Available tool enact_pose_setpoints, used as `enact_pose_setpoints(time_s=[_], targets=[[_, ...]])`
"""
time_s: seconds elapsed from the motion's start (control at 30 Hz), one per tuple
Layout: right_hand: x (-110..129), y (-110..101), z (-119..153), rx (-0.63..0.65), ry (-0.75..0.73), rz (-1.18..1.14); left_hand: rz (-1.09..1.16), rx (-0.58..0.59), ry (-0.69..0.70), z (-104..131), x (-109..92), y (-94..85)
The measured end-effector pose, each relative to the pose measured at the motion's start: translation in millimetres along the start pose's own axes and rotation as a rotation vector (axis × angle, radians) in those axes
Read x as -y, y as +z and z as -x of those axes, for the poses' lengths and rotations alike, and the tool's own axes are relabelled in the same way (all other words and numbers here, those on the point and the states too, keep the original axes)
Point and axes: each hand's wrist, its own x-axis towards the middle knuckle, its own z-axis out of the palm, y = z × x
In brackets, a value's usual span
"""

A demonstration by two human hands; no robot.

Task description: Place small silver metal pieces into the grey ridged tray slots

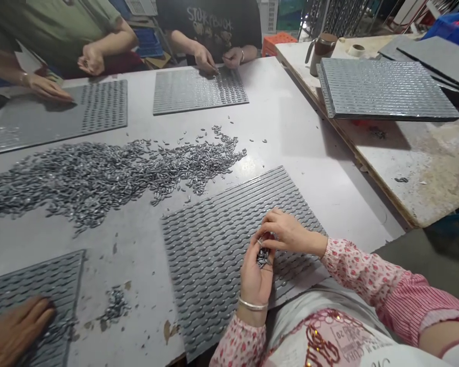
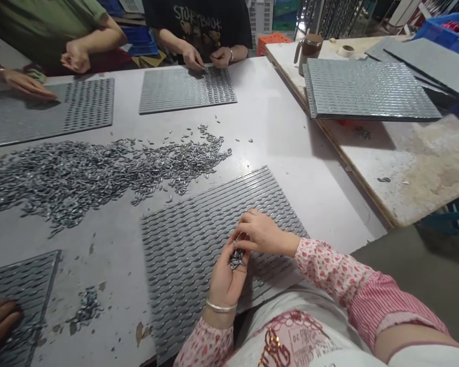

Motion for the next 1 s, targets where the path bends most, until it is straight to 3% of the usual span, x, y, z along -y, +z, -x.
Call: enact_pose_setpoints(time_s=[0.27,0.47,0.6,0.77,0.87,0.93,1.0], targets=[[-6.5,15.5,1.8,-0.007,-0.077,0.041,0.013,-0.016,0.013,4.2,-0.1,2.1],[-6.4,9.9,3.5,-0.061,-0.065,-0.013,-0.027,-0.063,-0.016,3.2,-0.5,0.4],[-3.8,5.9,6.3,-0.063,-0.072,-0.186,0.009,-0.015,-0.083,2.2,1.1,-2.5],[-5.8,6.1,7.9,-0.065,0.067,-0.543,0.058,0.027,-0.127,4.5,0.1,4.3],[-22.8,2.5,-0.4,-0.122,0.216,-0.668,0.034,-0.020,-0.133,5.8,-2.6,8.8],[-42.8,-3.3,-10.3,-0.230,0.311,-0.621,0.037,-0.018,-0.154,5.9,-4.8,9.4],[-65.3,-9.9,-21.1,-0.283,0.389,-0.402,0.065,0.001,-0.179,5.4,-6.3,8.6]])
